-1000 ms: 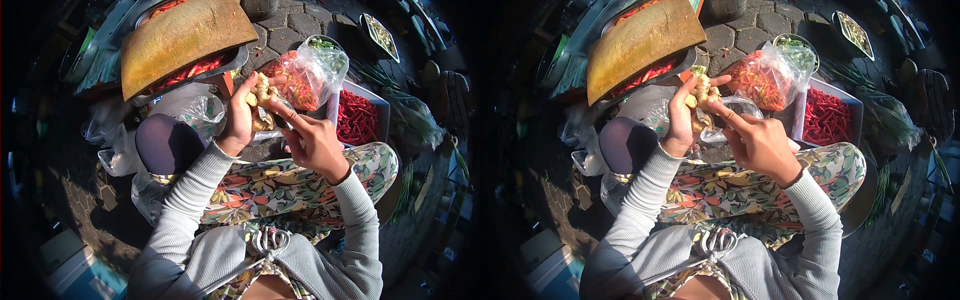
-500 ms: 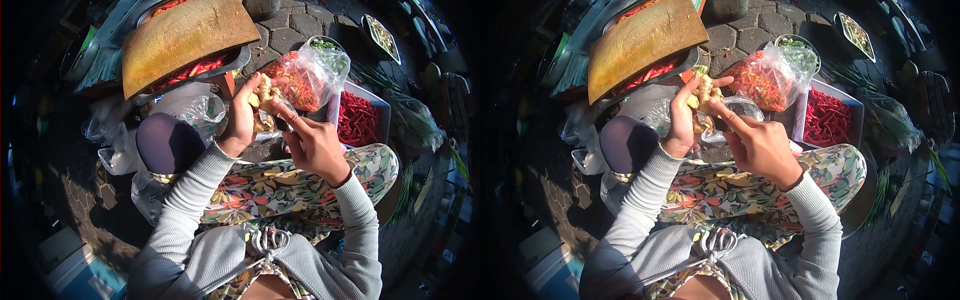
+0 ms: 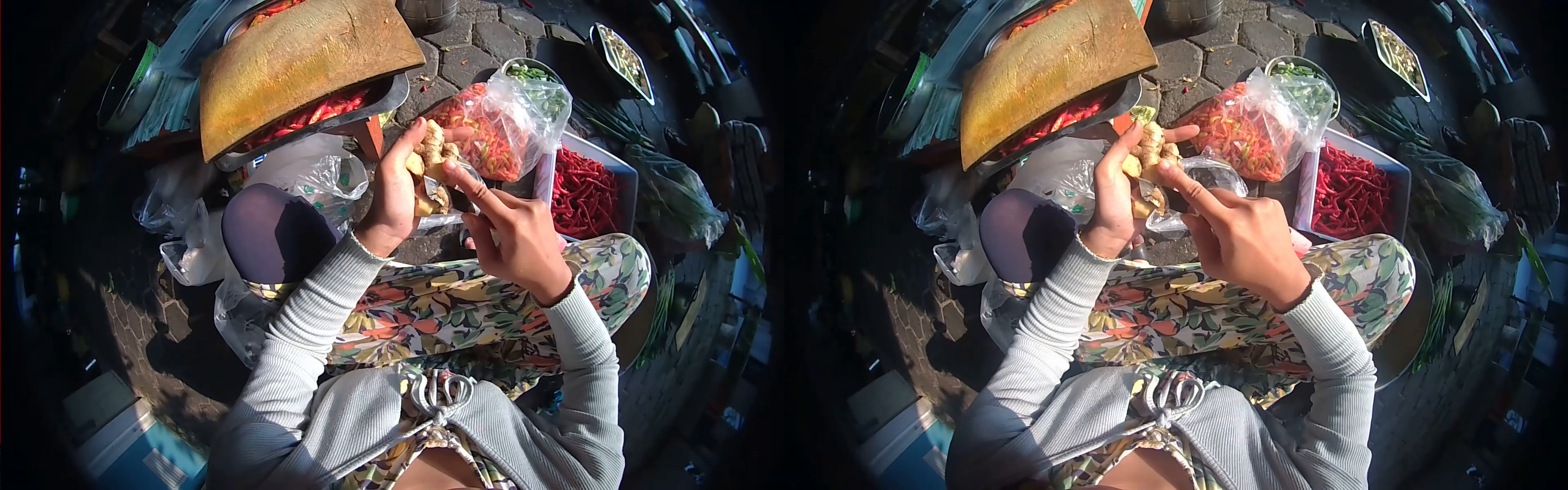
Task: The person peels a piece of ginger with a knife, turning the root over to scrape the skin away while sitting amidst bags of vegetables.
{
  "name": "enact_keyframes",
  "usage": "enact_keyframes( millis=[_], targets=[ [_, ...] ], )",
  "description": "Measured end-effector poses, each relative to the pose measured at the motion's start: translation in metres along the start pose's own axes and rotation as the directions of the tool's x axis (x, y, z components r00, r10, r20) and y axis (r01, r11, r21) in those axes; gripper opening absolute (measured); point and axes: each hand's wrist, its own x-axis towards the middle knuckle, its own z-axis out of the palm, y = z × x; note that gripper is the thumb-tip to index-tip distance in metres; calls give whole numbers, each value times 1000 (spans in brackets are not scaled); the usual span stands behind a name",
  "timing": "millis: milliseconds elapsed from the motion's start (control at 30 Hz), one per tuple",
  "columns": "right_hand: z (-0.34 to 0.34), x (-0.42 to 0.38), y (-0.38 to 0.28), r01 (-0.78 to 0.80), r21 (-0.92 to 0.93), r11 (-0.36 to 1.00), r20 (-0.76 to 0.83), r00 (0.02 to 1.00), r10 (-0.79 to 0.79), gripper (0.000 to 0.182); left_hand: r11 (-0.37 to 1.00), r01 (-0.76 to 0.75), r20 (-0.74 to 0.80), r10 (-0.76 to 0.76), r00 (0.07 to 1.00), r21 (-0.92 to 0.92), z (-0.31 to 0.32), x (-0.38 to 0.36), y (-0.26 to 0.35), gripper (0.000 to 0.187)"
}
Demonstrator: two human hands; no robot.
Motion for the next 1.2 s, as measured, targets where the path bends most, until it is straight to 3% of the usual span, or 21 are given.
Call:
enact_keyframes(
  millis=[100,400,533,1200],
  targets=[
    [0,-1,-1,-15,-18,1000,13,1000,15,65,996,-31,-67,37,997,85,5,-1,0,57],
    [-1,1,-3,-11,-13,1000,21,1000,11,65,999,-16,-15,17,1000,50,5,-2,1,57],
    [-6,4,-7,-63,36,997,56,997,61,62,998,-27,-63,31,998,58,11,-5,3,57],
    [-5,4,-2,-24,128,991,4,1000,24,64,985,-66,104,50,993,157,12,-13,8,61]
  ],
)
